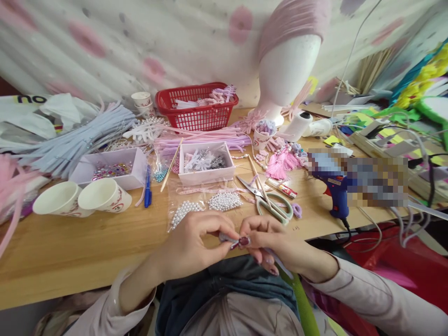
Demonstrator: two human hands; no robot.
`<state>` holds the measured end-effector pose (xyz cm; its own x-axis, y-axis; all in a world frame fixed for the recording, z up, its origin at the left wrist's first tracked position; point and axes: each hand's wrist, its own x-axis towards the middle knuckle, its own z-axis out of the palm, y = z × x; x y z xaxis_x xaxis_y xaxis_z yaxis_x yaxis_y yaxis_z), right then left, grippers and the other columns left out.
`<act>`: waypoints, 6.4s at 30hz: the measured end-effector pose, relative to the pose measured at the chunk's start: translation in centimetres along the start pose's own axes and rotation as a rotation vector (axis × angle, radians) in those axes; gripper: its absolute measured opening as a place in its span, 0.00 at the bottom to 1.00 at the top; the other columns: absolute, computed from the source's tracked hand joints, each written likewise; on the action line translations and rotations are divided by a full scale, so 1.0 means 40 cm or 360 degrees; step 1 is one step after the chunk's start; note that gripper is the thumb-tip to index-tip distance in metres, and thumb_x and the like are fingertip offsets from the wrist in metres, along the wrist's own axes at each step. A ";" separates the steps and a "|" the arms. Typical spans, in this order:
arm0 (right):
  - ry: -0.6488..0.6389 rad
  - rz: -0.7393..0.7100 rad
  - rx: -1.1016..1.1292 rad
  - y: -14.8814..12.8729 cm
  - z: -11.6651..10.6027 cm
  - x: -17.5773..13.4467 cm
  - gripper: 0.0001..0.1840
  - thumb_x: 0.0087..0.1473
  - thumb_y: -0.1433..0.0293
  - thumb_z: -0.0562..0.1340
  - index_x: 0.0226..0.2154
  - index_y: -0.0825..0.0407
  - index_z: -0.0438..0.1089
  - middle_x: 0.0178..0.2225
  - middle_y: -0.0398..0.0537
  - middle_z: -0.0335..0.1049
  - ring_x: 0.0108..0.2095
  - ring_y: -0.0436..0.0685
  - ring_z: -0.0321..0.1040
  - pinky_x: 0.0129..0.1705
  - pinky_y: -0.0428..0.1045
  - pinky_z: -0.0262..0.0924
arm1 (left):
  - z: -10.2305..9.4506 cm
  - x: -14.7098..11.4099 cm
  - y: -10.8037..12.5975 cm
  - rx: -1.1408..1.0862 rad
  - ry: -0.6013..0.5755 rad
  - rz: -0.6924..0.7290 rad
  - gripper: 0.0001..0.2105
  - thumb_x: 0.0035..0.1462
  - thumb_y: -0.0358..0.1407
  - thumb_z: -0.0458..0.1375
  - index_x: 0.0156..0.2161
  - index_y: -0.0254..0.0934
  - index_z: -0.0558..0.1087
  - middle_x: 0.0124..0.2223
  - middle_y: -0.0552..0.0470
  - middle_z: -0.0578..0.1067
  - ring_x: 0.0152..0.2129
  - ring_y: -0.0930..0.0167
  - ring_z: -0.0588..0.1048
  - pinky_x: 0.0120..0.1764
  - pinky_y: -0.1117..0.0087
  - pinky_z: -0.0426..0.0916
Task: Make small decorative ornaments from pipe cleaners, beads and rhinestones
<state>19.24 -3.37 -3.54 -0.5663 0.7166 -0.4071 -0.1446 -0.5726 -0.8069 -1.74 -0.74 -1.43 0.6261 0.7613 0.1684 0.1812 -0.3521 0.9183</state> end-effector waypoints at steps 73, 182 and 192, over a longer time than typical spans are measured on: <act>0.0336 -0.0622 0.0599 -0.011 -0.127 -0.113 0.27 0.42 0.46 0.72 0.35 0.50 0.73 0.30 0.45 0.67 0.26 0.50 0.62 0.28 0.45 0.61 | 0.089 0.016 -0.054 -0.1730 0.1697 -0.0646 0.21 0.20 0.32 0.78 0.28 0.33 0.81 0.29 0.51 0.82 0.25 0.72 0.81 0.31 0.80 0.78; 0.1408 -0.0722 -0.2119 -0.027 -0.088 -0.076 0.19 0.57 0.63 0.61 0.49 0.53 0.63 0.35 0.51 0.72 0.33 0.60 0.70 0.35 0.52 0.62 | 0.111 0.060 -0.029 -0.1883 0.1023 -0.0566 0.16 0.35 0.33 0.77 0.33 0.33 0.82 0.31 0.51 0.83 0.24 0.75 0.79 0.30 0.79 0.77; 0.1250 -0.0570 -0.2638 -0.023 -0.119 -0.064 0.18 0.55 0.73 0.60 0.49 0.56 0.70 0.39 0.56 0.74 0.36 0.64 0.72 0.38 0.55 0.64 | 0.109 0.055 -0.032 -0.1883 0.1080 -0.0607 0.17 0.31 0.34 0.78 0.31 0.35 0.83 0.29 0.52 0.83 0.22 0.77 0.78 0.29 0.82 0.76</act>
<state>24.66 -2.78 -3.79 -0.1664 0.9723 0.1642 0.9512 0.2022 -0.2333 2.72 -0.98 -3.79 0.1422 0.9336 -0.3288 -0.6911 0.3314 0.6423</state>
